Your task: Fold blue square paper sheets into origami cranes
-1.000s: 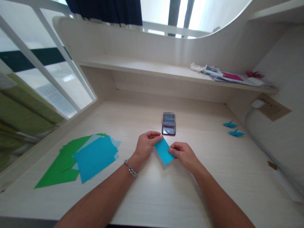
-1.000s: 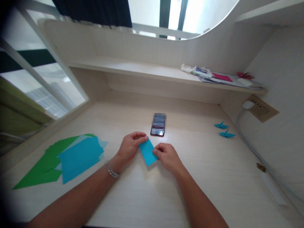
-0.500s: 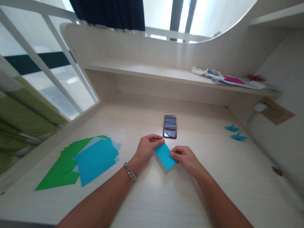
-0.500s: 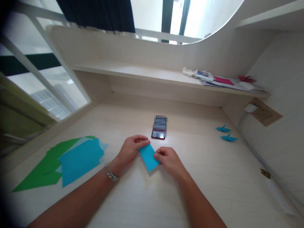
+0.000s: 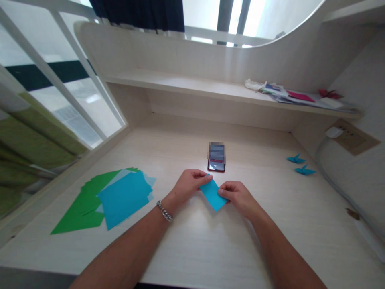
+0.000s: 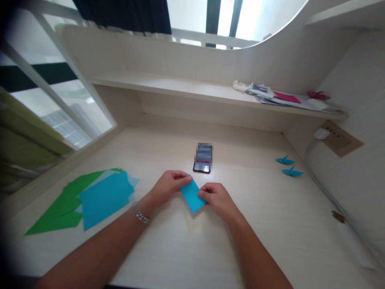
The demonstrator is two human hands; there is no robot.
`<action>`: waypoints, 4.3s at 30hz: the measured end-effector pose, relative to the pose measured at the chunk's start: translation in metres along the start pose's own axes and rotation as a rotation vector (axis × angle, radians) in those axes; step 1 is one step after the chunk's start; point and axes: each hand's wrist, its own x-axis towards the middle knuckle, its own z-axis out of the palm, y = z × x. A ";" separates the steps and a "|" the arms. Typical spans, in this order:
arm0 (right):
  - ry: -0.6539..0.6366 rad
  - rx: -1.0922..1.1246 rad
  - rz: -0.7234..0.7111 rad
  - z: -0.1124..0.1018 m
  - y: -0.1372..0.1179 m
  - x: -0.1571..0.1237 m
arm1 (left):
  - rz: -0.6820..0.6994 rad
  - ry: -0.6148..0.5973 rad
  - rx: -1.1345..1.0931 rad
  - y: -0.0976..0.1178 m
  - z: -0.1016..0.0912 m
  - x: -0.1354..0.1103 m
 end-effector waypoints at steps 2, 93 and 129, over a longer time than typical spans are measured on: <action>0.015 -0.055 -0.030 0.000 -0.001 0.000 | 0.015 -0.012 0.044 0.001 0.001 -0.001; 0.264 0.220 0.006 -0.008 0.002 0.010 | 0.073 -0.085 0.107 -0.001 0.006 -0.004; 0.118 0.219 -0.020 0.001 0.000 0.003 | -0.006 -0.208 0.024 0.007 -0.001 -0.008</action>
